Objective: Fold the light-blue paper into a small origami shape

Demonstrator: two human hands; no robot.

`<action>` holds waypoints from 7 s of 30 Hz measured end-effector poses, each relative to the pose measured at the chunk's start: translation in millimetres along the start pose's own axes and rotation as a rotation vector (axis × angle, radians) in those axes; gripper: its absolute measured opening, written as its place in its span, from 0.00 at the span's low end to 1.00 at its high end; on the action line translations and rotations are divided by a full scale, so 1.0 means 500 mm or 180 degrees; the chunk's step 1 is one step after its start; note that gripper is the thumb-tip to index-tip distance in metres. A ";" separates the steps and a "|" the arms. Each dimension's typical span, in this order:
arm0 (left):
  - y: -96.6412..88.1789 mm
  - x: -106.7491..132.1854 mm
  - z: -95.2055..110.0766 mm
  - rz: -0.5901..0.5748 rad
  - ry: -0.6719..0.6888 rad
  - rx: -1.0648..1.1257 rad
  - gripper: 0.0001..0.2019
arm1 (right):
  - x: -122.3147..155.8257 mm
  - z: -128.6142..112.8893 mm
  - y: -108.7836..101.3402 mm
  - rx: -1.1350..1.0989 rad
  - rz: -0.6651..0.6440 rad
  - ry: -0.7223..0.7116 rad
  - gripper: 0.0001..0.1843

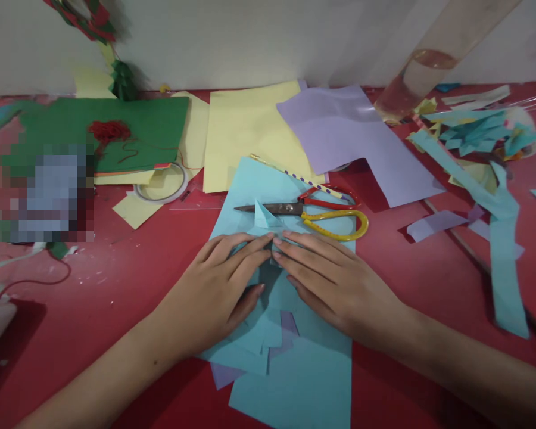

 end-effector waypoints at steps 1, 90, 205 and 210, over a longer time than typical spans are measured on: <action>0.001 0.000 -0.002 -0.0019 -0.0059 0.0073 0.19 | 0.000 0.000 0.000 -0.0007 -0.0014 -0.0028 0.18; 0.005 0.017 0.042 0.0277 0.0000 -0.0269 0.17 | -0.005 -0.015 0.006 0.0405 0.0089 -0.0073 0.17; -0.025 0.017 -0.069 0.0284 0.1157 0.0154 0.18 | -0.010 0.000 0.006 -0.0140 -0.0186 0.0032 0.12; -0.024 0.017 -0.072 0.0272 0.1201 0.0119 0.19 | -0.012 0.000 0.005 -0.0212 -0.0177 0.0062 0.12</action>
Point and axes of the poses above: each hand's wrist, its own x-axis away from the middle knuckle, its own y-axis out of the palm, z = x × y, the point moved 1 cm from there along -x, towards the middle knuckle, and after that the axes turned 9 degrees about -x, right-handed, at the moved point
